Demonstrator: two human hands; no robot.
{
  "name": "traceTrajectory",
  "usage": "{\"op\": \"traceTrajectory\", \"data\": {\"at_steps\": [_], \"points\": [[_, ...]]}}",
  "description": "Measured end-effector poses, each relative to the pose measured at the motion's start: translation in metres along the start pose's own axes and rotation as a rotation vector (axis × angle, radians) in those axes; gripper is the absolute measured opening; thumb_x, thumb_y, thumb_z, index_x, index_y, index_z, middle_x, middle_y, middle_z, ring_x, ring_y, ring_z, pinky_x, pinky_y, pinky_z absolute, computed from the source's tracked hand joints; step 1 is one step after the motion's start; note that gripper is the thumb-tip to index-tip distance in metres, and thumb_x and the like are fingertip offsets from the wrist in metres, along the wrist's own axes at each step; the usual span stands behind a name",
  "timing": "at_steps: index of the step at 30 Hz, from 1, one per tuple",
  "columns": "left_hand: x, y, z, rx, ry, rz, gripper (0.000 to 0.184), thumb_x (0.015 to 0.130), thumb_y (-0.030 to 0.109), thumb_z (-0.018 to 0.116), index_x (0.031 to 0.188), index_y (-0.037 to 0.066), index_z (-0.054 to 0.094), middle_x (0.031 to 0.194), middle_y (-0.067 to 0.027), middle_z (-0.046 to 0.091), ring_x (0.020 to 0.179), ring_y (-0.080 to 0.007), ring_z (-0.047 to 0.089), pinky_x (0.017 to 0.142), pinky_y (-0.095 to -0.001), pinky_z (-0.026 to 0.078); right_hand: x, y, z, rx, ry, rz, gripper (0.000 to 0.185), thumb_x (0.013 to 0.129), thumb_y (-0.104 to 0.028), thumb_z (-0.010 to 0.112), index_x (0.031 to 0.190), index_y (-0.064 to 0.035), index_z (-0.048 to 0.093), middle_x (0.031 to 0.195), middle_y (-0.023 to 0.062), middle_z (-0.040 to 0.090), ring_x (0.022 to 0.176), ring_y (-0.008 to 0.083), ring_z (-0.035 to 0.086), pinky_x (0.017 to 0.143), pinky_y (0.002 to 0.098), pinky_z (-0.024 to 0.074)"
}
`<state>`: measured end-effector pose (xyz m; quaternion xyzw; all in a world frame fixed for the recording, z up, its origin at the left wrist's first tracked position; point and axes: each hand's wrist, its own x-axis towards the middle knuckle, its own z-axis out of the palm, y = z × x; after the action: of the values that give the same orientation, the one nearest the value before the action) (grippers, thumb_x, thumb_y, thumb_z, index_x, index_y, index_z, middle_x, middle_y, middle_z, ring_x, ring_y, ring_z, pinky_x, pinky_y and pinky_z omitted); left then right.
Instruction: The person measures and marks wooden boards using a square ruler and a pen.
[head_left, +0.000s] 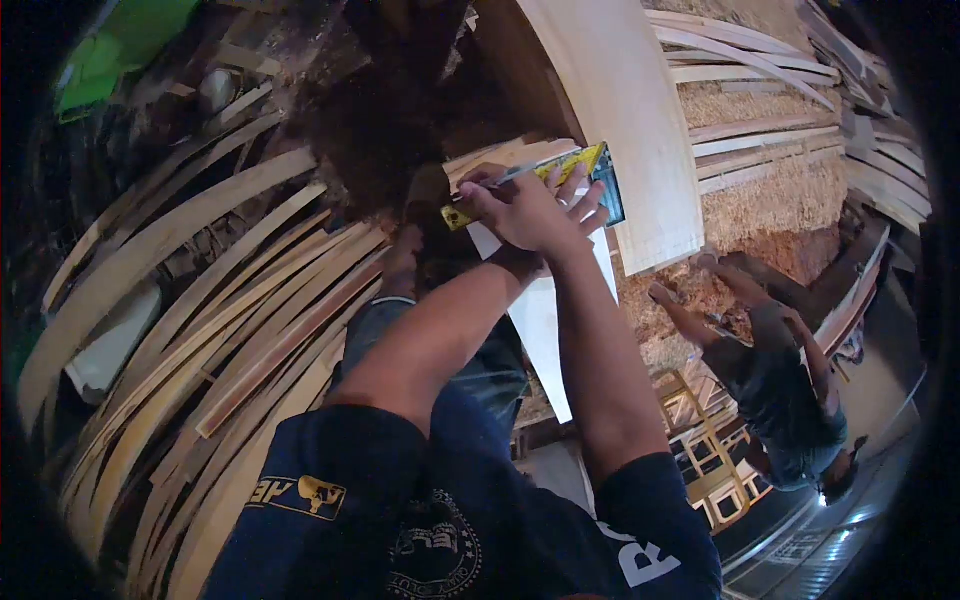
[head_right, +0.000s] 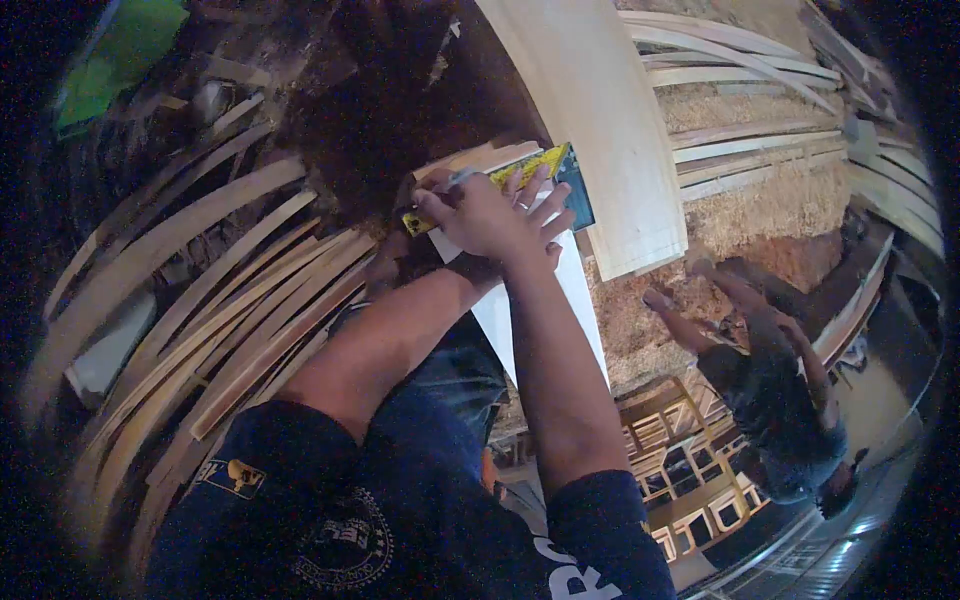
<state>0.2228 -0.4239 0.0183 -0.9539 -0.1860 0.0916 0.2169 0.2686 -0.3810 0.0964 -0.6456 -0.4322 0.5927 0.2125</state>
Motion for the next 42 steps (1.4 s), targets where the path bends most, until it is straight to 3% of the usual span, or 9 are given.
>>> {"op": "traceTrajectory", "data": {"at_steps": [2, 4, 6, 11, 13, 18, 30, 37, 42], "points": [[0.003, 0.001, 0.001, -0.815, 0.122, -0.047, 0.071, 0.096, 0.068, 0.04, 0.153, 0.026, 0.036, 0.168, -0.0089, 0.024, 0.154, -0.041, 0.018, 0.121, -0.0668, 0.011, 0.002, -0.008, -0.001, -0.173, -0.016, -0.025, 0.033, 0.099, -0.036, 0.064, 0.115, -0.0085, 0.071, 0.105, 0.0166, 0.075, 0.1, 0.0326, 0.071, 0.091, 0.0417, 0.0525], [0.002, 0.004, 0.007, 0.032, 0.061, -0.052, 0.068, 0.097, 0.063, 0.041, 0.153, 0.024, 0.036, 0.166, -0.01, 0.028, 0.154, -0.0407, 0.018, 0.121, -0.0669, 0.011, -0.003, -0.019, -0.006, -0.304, 0.032, 0.006, 0.029, 0.1, -0.031, 0.065, 0.112, -0.0053, 0.071, 0.104, 0.0129, 0.075, 0.096, 0.0254, 0.073, 0.091, 0.0365, 0.052], [0.002, -0.002, 0.004, 0.102, 0.005, -0.056, 0.065, 0.098, 0.058, 0.042, 0.153, 0.021, 0.038, 0.164, -0.0114, 0.032, 0.154, -0.0422, 0.019, 0.121, -0.0666, 0.011, -0.005, -0.027, -0.022, -0.45, 0.12, 0.011, 0.026, 0.098, -0.028, 0.067, 0.111, -0.0052, 0.072, 0.098, 0.0126, 0.075, 0.091, 0.0252, 0.072, 0.086, 0.0369, 0.0531], [0.005, 0.019, 0.01, -1.774, -0.039, -0.113, 0.059, 0.099, 0.046, 0.04, 0.149, 0.015, 0.048, 0.161, -0.0157, 0.037, 0.151, -0.0479, 0.021, 0.122, -0.0668, 0.01, -0.009, -0.003, -0.102, -0.357, 0.234, 0.01, 0.021, 0.099, -0.019, 0.066, 0.108, -0.0013, 0.071, 0.083, 0.0144, 0.073, 0.073, 0.0242, 0.069, 0.069, 0.0368, 0.0543], [-0.001, -0.031, -0.025, -0.799, -0.055, 0.041, 0.057, 0.099, 0.044, 0.038, 0.147, 0.017, 0.05, 0.16, -0.0176, 0.037, 0.149, -0.0492, 0.023, 0.121, -0.0695, 0.009, -0.011, -0.002, -0.12, -0.336, 0.267, 0.089, 0.023, 0.099, -0.021, 0.065, 0.109, -0.0014, 0.071, 0.084, 0.0152, 0.073, 0.075, 0.0262, 0.071, 0.07, 0.0377, 0.0549], [0.004, -0.009, -0.01, -1.165, 0.152, -0.154, 0.053, 0.1, 0.038, 0.042, 0.149, 0.019, 0.046, 0.156, -0.0126, 0.043, 0.15, -0.0369, 0.027, 0.126, -0.0501, 0.017, -0.007, -0.011, -0.083, -0.624, 0.198, -0.001, 0.028, 0.097, -0.028, 0.065, 0.114, -0.0066, 0.071, 0.089, 0.0153, 0.074, 0.085, 0.0347, 0.073, 0.073, 0.0417, 0.0561], [-0.002, -0.022, -0.024, -0.867, 0.096, -0.081, 0.062, 0.1, 0.045, 0.039, 0.156, 0.019, 0.037, 0.166, -0.0139, 0.024, 0.152, -0.0448, 0.02, 0.123, -0.0626, 0.013, -0.006, -0.01, -0.124, -0.595, 0.276, 0.162, 0.027, 0.098, -0.029, 0.059, 0.109, -0.0066, 0.071, 0.084, 0.0181, 0.072, 0.082, 0.0391, 0.071, 0.074, 0.048, 0.0539], [0.006, -0.009, -0.004, -1.617, 0.173, -0.15, 0.051, 0.099, 0.043, 0.049, 0.143, 0.019, 0.052, 0.156, -0.0127, 0.04, 0.152, -0.0411, 0.022, 0.123, -0.0647, 0.011, -0.002, -0.028, -0.045, -0.911, 0.22, -0.122, 0.02, 0.086, -0.017, 0.059, 0.103, -0.008, 0.065, 0.101, 0.0165, 0.068, 0.096, 0.038, 0.067, 0.083, 0.0506, 0.054], [0.003, -0.018, -0.02, -0.988, 0.211, -0.117, 0.048, 0.09, 0.04, 0.056, 0.131, 0.017, 0.063, 0.153, -0.0116, 0.046, 0.151, -0.0421, 0.026, 0.121, -0.0677, 0.014, 0.002, -0.042, 0.025, -0.601, -0.013, -0.318, 0.023, 0.088, -0.02, 0.062, 0.105, -0.0055, 0.067, 0.099, 0.0177, 0.069, 0.098, 0.0394, 0.067, 0.087, 0.0491, 0.0543]]}}
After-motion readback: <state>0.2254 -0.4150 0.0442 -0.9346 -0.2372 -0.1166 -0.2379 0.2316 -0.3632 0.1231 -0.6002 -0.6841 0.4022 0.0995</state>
